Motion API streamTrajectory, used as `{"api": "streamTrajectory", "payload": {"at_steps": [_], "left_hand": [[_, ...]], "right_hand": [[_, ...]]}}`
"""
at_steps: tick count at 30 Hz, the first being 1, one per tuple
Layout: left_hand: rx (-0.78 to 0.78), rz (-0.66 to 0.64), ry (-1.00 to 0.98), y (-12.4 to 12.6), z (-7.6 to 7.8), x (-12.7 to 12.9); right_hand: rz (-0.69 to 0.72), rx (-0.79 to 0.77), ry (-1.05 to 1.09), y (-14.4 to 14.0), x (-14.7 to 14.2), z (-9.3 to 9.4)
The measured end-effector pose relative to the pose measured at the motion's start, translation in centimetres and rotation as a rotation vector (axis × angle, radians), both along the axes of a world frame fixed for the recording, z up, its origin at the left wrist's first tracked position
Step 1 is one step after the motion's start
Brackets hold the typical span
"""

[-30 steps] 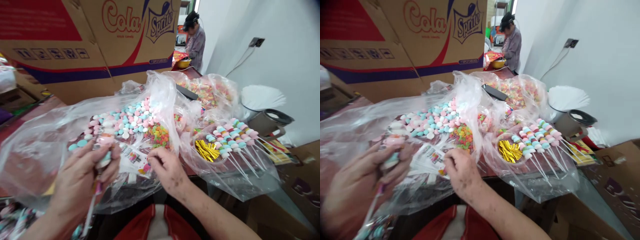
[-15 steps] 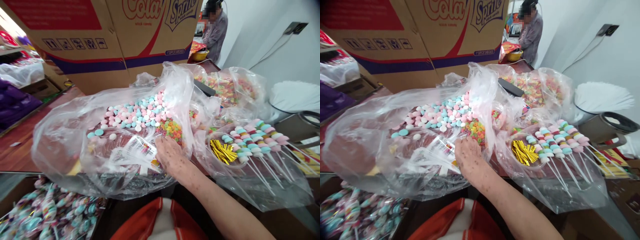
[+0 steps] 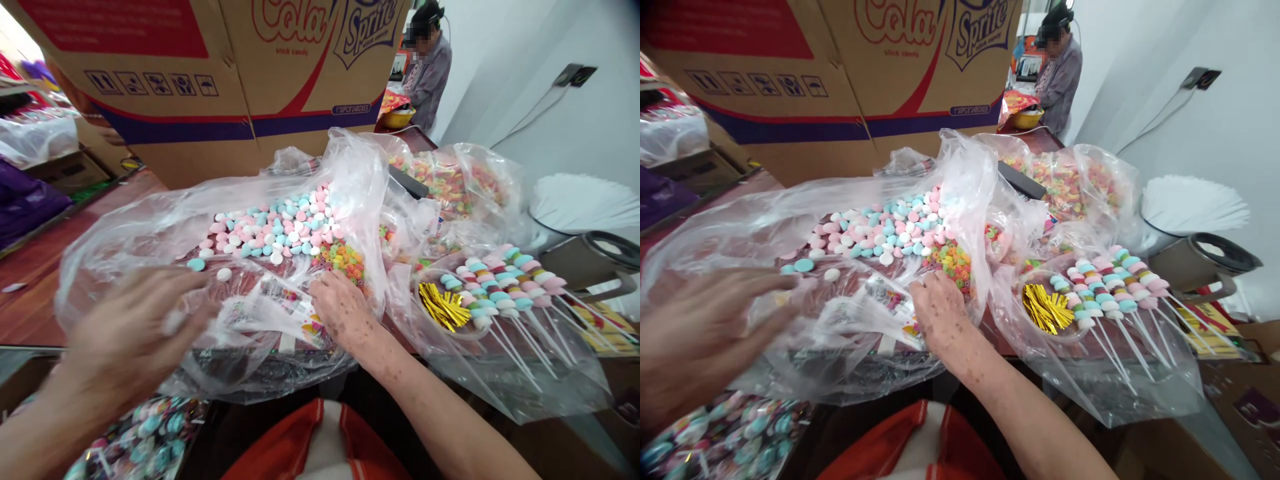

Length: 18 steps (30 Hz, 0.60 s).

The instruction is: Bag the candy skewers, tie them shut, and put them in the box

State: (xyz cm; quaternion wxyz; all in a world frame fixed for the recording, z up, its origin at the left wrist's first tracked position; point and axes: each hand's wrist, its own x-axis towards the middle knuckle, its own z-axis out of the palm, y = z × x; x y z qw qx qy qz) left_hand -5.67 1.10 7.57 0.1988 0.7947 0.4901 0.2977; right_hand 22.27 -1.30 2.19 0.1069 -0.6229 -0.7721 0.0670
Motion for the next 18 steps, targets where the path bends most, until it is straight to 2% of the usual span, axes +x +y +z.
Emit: {"api": "streamTrajectory", "payload": {"at_steps": [1, 3, 6, 9, 11, 13, 18], "left_hand": [[0.096, -0.161, 0.164, 0.8, 0.4, 2.8], [0.265, -0.414, 0.306, 2.0, 0.2, 7.6], [0.236, -0.507, 0.439, 3.4, -1.2, 11.4], [-0.067, -0.506, 0.417, 4.7, -1.9, 11.8], [-0.308, -0.484, 0.341, 5.4, -1.5, 11.4], [-0.464, -0.485, 0.289, 5.7, -0.8, 11.1], [-0.502, -0.512, 0.212, 5.4, -0.4, 10.9]], "right_hand": [[0.000, 0.012, 0.002, -0.1, 0.1, 0.2], [0.012, 0.050, 0.022, -0.3, 0.5, 0.7], [0.039, 0.115, 0.137, -0.6, 1.2, 1.0], [0.010, 0.106, 0.342, -0.8, 1.8, 0.9], [-0.012, 0.068, 0.472, -0.8, 2.1, 0.8], [-0.022, 0.041, 0.565, -0.8, 2.2, 0.9], [-0.006, 0.031, 0.648, -0.6, 2.4, 1.2]]}}
